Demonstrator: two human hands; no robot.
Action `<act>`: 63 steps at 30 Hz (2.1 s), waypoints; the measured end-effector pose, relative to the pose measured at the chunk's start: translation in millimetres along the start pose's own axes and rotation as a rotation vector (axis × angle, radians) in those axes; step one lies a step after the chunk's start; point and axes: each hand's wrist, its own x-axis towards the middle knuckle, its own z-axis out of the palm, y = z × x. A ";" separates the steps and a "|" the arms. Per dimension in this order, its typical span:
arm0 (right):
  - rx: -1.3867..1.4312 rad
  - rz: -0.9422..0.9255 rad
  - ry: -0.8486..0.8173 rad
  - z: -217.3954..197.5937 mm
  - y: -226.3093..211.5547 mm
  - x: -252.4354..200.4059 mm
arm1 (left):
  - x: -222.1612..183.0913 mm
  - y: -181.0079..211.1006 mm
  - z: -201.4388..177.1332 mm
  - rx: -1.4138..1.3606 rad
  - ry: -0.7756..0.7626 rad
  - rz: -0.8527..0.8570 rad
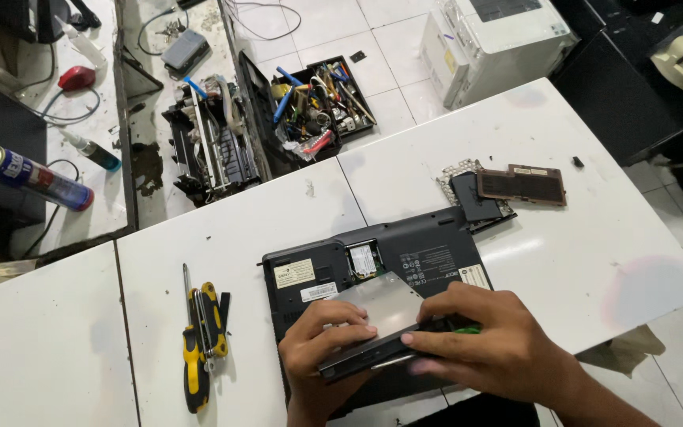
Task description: The person inserts a hard drive into a laptop chassis and secures it using a screwdriver. They align the drive with the internal bay, then use a green-handled screwdriver to tighten screws on the drive's mounting bracket.
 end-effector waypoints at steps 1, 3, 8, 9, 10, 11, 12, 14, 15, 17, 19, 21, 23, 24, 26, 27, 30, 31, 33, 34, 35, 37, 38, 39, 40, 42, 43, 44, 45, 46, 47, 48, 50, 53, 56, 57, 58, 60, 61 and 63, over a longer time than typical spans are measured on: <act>-0.014 0.012 -0.007 -0.9 -0.7 1.1 | 1.2 1.3 -0.6 0.009 0.006 -0.009; -0.024 0.028 -0.014 -2.7 -1.8 2.7 | 2.7 1.8 -2.1 0.020 0.011 -0.022; -0.128 0.113 -0.051 -16.4 -6.3 0.1 | -0.3 -1.9 -2.0 0.020 0.014 -0.055; -0.125 0.114 -0.055 -17.5 -7.1 1.5 | 0.9 -0.3 -2.4 0.021 0.017 -0.060; -0.130 0.114 -0.065 -18.5 -7.7 2.6 | 1.9 1.1 -2.6 0.022 0.012 -0.054; -0.138 0.114 -0.072 -19.8 -8.5 3.6 | 3.5 2.2 -2.5 0.022 0.006 -0.046; -0.138 0.115 -0.075 -20.4 -8.9 2.0 | 2.8 0.9 -3.1 0.021 0.008 -0.048; -0.139 0.115 -0.098 -22.6 -9.2 1.3 | 4.4 -2.5 -4.7 -0.047 0.025 0.022; -0.140 0.113 -0.098 -20.2 -7.2 0.4 | 3.6 -4.1 -4.8 -0.047 0.026 0.024; -0.118 0.136 -0.056 -15.6 -3.4 -1.6 | 2.3 -7.0 -4.9 -0.048 0.040 0.011; -0.095 0.124 -0.055 -13.1 0.9 -0.5 | 6.3 -3.9 -3.8 -0.040 0.062 0.028; -0.074 0.116 -0.056 -12.9 4.2 4.2 | 12.4 -3.3 -3.2 -0.037 0.085 0.043; -0.053 0.105 -0.049 -15.0 6.1 13.1 | 20.4 -4.5 -4.0 -0.039 0.050 0.056; -0.058 0.107 -0.047 -16.9 9.5 21.2 | 23.8 -11.8 -3.9 -0.043 0.048 0.059; 0.017 0.058 -0.162 -21.2 15.7 38.6 | 31.7 -25.3 -4.6 -0.107 0.009 0.088; 0.011 0.052 -0.160 -16.6 23.3 45.1 | 31.1 -25.5 -4.0 -0.107 0.011 0.097; 0.068 -0.074 -0.054 -2.4 43.1 60.8 | 31.2 -29.2 -2.5 -0.029 0.065 0.086; 0.087 -0.156 0.047 3.9 47.8 60.3 | 29.4 -30.8 -1.5 -0.015 0.066 0.118; 0.112 -0.239 0.144 19.5 61.5 59.8 | 29.1 -33.0 -0.5 0.004 0.070 0.144; 0.066 -0.307 0.245 28.2 70.1 59.9 | 30.8 -33.0 -0.2 0.053 0.073 0.193; 0.014 -0.366 0.349 36.1 77.6 57.6 | 32.7 -32.6 1.0 0.096 0.069 0.241; 0.014 -0.378 0.367 44.6 83.7 54.6 | 29.7 -38.3 -1.2 0.132 0.076 0.248; 0.012 -0.399 0.382 47.8 86.7 54.9 | 29.6 -40.9 -2.4 0.170 0.089 0.261; 0.012 -0.404 0.385 46.8 87.5 54.7 | 29.2 -43.2 -3.4 0.173 0.090 0.265; -0.009 -0.411 0.379 46.4 88.7 54.4 | 28.4 -46.2 -4.5 0.165 0.065 0.251; -0.025 -0.408 0.366 47.9 88.7 49.7 | 22.7 -50.2 -7.8 0.155 0.040 0.225; -0.038 -0.399 0.362 47.1 87.7 47.1 | 20.8 -50.4 -9.4 0.093 -0.010 0.172; -0.052 -0.391 0.357 45.9 86.3 44.4 | 19.0 -50.0 -10.8 0.032 -0.059 0.119; -0.052 -0.393 0.358 45.7 85.9 43.1 | 18.5 -49.2 -10.9 0.033 -0.059 0.121; -0.073 -0.399 0.364 45.5 85.6 42.2 | 18.3 -48.3 -11.2 0.032 -0.058 0.112; -0.091 -0.405 0.370 46.4 84.8 41.6 | 17.7 -46.9 -12.6 0.035 -0.058 0.102; -0.087 -0.407 0.372 47.4 84.9 41.9 | 15.9 -48.2 -12.6 0.040 -0.058 0.102; -0.124 -0.456 0.389 47.6 85.6 43.6 | 15.7 -51.6 -12.1 0.036 -0.046 0.092; -0.140 -0.405 0.371 47.2 79.0 44.0 | 16.3 -51.2 -12.5 0.067 -0.031 0.109; 0.074 -0.420 0.302 41.0 78.7 53.2 | 22.8 -49.0 -8.9 0.006 0.048 0.118; 0.090 -0.400 0.284 41.8 79.7 49.3 | 18.0 -50.1 -7.8 0.004 0.055 0.088; 0.088 -0.407 0.274 41.8 81.0 46.4 | 14.3 -51.0 -6.7 0.014 0.058 0.085; 0.074 -0.427 0.278 40.2 83.9 48.1 | 19.9 -54.0 -6.1 0.025 0.053 0.105; 0.073 -0.408 0.281 41.6 83.4 46.2 | 18.1 -53.1 -5.0 0.024 0.072 0.090; 0.076 -0.390 0.281 45.0 82.0 44.4 | 16.1 -50.4 -5.3 0.027 0.094 0.071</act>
